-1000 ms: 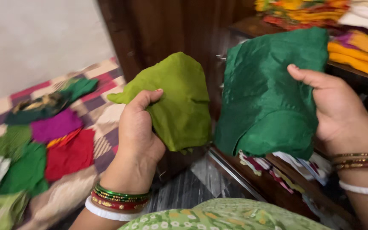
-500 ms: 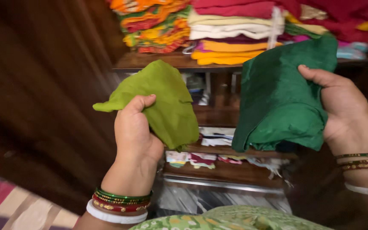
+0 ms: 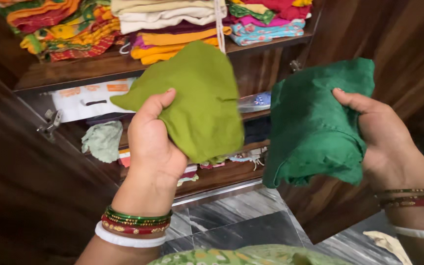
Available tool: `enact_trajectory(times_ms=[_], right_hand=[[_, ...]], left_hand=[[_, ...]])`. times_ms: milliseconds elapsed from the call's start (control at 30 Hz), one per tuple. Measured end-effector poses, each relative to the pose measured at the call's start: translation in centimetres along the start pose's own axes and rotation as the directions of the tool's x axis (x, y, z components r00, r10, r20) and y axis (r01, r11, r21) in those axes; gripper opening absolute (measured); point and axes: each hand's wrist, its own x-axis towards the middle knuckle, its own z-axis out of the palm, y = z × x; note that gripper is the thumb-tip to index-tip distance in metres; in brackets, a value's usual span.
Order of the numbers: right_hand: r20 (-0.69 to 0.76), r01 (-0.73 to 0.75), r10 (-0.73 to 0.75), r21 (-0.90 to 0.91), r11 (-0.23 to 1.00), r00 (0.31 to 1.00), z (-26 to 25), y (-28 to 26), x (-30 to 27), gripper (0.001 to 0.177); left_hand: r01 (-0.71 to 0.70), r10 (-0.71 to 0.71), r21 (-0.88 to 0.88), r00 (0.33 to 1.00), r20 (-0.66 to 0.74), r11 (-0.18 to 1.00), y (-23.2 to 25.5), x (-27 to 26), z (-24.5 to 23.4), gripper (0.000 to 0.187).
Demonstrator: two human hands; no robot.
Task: The person folds various colorful garments on a bed and places them into a wooden wardrobe. They handle items one at a time, including patterned and solid-colored fabrics, and arrange them in neat stacks on the wardrobe shelves.
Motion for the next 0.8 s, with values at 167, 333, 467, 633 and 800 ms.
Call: enact_trajectory(times_ms=[167,333,467,633,800], right_hand=[[-0.028,-0.031,0.031,-0.019,0.999,0.999,-0.4,-0.5,0.9,0.031],[0.121,-0.039,0.035,0.026,0.999,0.992,-1.5,-0.8,3.7,0.033],[0.139,-0.082,0.080,0.007,0.997,0.987,-2.1,-1.6,6.1,0.033],[0.173,-0.121,0.120,-0.007,0.993,0.978,-2.5,-2.2,7.6,0.034],[0.119,-0.169,0.166,0.014,0.986,0.979,-2.4,-2.4,8.2,0.036]], left_hand=[[0.062,-0.064,0.016,0.978,0.198,0.998,-0.6,1.8,1.5,0.037],[0.019,-0.018,-0.003,0.976,0.218,1.000,-1.1,4.2,3.3,0.046],[-0.075,0.066,0.032,0.975,0.214,0.997,-1.4,6.2,4.9,0.049],[-0.313,0.271,0.174,0.935,0.227,0.934,-0.7,8.6,7.5,0.039],[-0.192,0.184,0.226,0.981,0.053,0.955,-0.8,11.7,9.0,0.022]])
